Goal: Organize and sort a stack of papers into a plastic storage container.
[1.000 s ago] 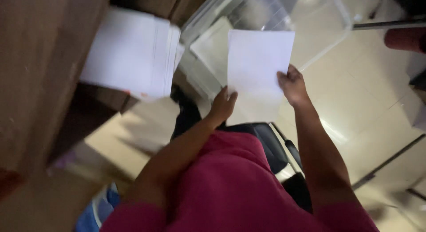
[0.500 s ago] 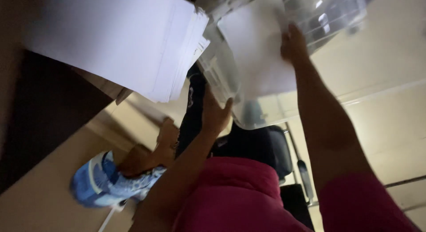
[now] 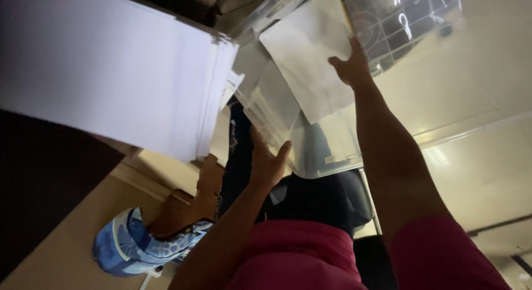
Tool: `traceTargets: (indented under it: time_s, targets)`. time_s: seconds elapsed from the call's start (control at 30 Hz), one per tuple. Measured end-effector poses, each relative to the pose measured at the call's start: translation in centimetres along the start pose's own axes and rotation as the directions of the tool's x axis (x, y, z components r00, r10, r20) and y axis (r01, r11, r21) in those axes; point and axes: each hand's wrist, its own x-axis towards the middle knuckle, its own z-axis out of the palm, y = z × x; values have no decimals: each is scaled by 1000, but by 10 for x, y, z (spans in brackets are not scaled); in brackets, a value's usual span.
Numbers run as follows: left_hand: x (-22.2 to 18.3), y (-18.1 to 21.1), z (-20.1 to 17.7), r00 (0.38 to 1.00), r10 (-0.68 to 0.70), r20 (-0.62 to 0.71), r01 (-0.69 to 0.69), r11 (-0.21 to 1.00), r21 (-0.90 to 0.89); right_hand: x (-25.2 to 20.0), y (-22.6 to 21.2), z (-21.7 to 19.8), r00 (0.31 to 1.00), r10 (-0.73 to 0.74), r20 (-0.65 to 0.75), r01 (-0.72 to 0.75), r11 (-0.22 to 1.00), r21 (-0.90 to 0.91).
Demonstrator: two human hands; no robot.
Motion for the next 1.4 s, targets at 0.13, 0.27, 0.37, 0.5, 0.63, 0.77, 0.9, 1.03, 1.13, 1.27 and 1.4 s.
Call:
traceTargets:
  time_s: [0.13, 0.27, 0.37, 0.5, 0.63, 0.77, 0.9, 1.03, 1.13, 1.27, 1.4]
  targets:
    - [-3, 8, -21, 999, -12, 39, 12, 1000, 3, -16, 16, 10, 988, -110, -107, 105, 993, -49]
    - [-34, 85, -63, 984, -61, 167, -7, 925, 379, -54, 23, 11, 972, -217, -84, 207, 972, -115]
    - [-77, 91, -89, 957, 127, 262, -245, 837, 489, -78, 59, 23, 867, -498, 4, 467, 810, -355]
    - [-107, 97, -135, 703, 674, 227, -705, 617, 350, -174, 18, 24, 949, -306, -73, 311, 879, 360]
    - [-89, 86, -193, 412, 904, 116, -871, 353, 341, -231, 1, 48, 899, -383, -215, 406, 910, 78]
    - [-61, 95, -238, 398, 917, -38, -679, 322, 659, -282, -22, 77, 951, -213, -225, 304, 781, 546]
    - [-43, 115, -262, 687, 723, -75, -452, 506, 735, -344, -63, 91, 989, -58, -135, 119, 854, 506]
    - [-16, 104, -267, 761, 649, -21, -346, 433, 832, -373, -78, 107, 984, -54, -170, 142, 815, 561]
    - [-16, 107, -273, 777, 628, 52, -316, 317, 894, -394, -91, 118, 981, 12, -193, 90, 855, 511]
    - [13, 93, -272, 766, 635, 100, -288, 201, 936, -402, -89, 131, 975, 30, -220, 93, 844, 528]
    - [25, 74, -281, 681, 722, 121, -443, 275, 853, -412, -109, 135, 966, -2, -258, 139, 847, 513]
